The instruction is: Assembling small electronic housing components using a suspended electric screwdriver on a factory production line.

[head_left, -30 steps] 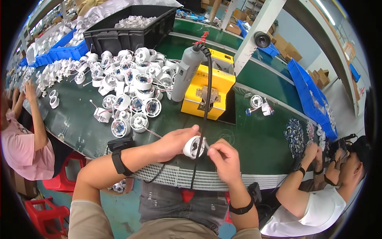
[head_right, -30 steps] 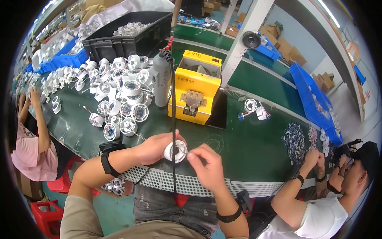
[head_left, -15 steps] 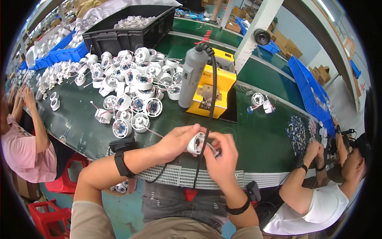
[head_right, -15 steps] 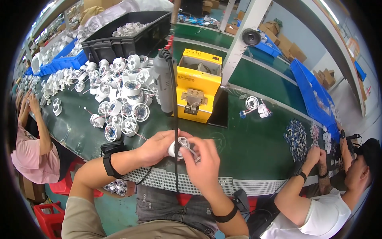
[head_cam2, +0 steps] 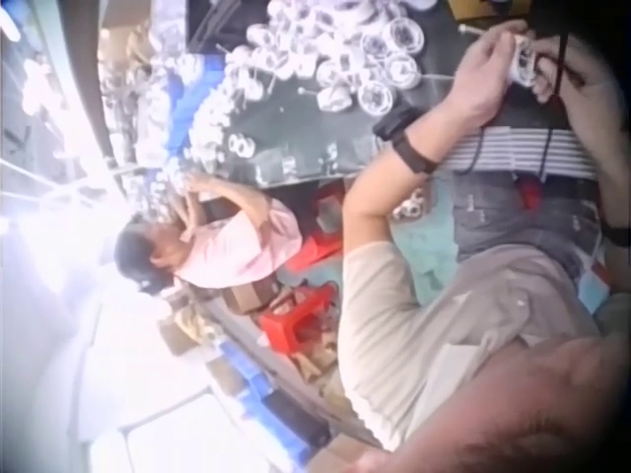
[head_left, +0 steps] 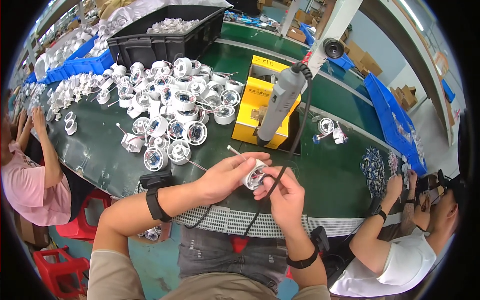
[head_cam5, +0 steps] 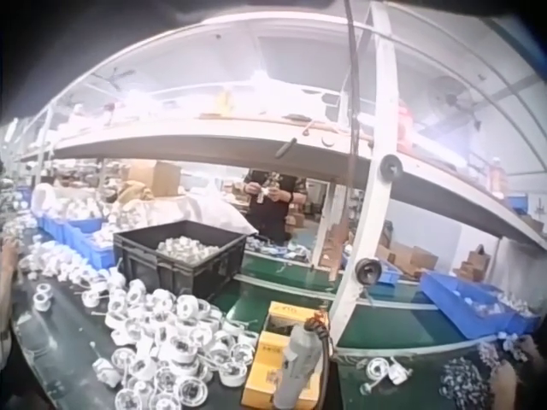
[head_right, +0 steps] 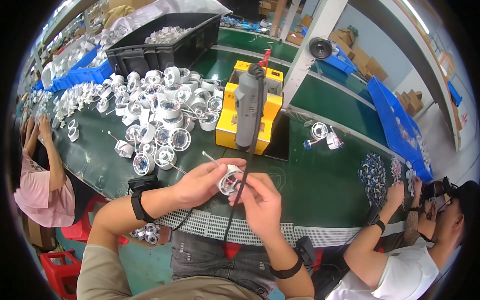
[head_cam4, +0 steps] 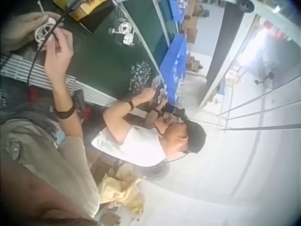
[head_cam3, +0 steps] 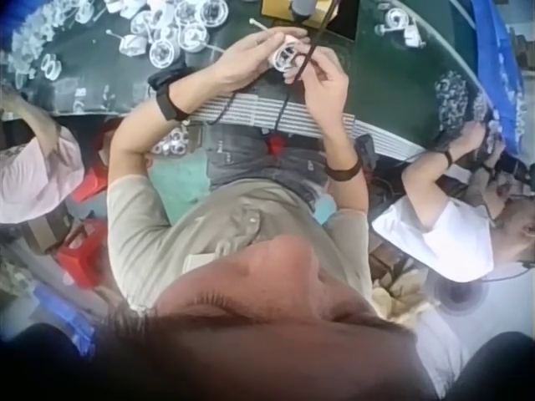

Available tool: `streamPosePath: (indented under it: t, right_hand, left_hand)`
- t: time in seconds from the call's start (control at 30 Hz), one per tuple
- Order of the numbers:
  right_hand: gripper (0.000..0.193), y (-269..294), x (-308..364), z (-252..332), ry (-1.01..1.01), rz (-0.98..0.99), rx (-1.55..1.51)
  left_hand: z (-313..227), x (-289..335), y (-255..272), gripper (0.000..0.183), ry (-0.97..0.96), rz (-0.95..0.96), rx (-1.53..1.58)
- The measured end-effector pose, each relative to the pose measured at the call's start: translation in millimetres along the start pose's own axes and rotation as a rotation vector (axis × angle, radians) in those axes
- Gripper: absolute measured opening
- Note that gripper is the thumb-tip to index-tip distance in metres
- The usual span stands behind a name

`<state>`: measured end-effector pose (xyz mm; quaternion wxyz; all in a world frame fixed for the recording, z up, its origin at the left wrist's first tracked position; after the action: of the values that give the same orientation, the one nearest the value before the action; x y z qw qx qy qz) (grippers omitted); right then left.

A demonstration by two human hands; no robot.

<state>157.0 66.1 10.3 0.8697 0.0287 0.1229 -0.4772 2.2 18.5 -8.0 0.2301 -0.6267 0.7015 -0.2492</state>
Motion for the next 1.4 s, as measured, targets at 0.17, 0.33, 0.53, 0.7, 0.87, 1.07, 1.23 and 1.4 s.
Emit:
streamPosePath:
  t: [0.17, 0.33, 0.53, 0.7, 0.87, 1.07, 1.23, 1.4]
  right_hand:
    - [0.021, -0.2, 0.3, 2.5, 0.051, 0.003, 0.247]
    - [0.022, 2.5, -2.4, 1.4, 0.334, 0.016, 0.579]
    - [0.024, 9.1, -9.7, -5.0, -0.17, 0.073, -0.01]
    - [0.039, 22.3, -30.0, -9.9, -0.083, 0.235, 0.419]
    - [0.064, -33.7, -83.0, 18.6, 0.443, -0.093, 0.614]
    - [0.058, -48.3, -121.1, 12.7, 0.586, -0.157, 0.01]
    - [0.047, -47.5, -142.1, 28.4, 0.517, -0.299, 0.025]
    - [0.043, -47.0, -146.6, 23.9, 0.549, -0.344, 0.09]
  left_hand:
    - [0.5, 2.6, -3.0, 0.052, 0.048, -0.023, -0.054]
    - [2.9, 4.0, -2.9, 0.054, 0.06, -0.002, -0.072]
    - [0.1, 9.7, -12.3, 0.054, -0.059, 0.077, -0.271]
    - [-11.1, 0.7, -4.1, 0.04, 0.13, -0.031, -0.353]
    - [-2.3, -1.0, 9.1, 0.034, 0.12, -0.246, -0.298]
    - [-4.0, -1.0, 6.4, 0.031, 0.201, -0.335, -0.303]
    - [-6.3, -0.3, 8.0, 0.034, 0.197, -0.314, -0.316]
    - [-7.5, -0.8, 9.2, 0.035, 0.212, -0.311, -0.342]
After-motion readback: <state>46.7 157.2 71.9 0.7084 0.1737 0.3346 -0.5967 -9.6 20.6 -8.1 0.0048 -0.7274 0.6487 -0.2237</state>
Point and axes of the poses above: each hand's wrist, its own x-axis away from the middle knuckle, its own y-axis out of the back of the hand, z = x × y, the point moved 1 cm from there along -x, towards the middle knuckle, and after that the axes turned 4 degrees about x, right-handed, at the moved point
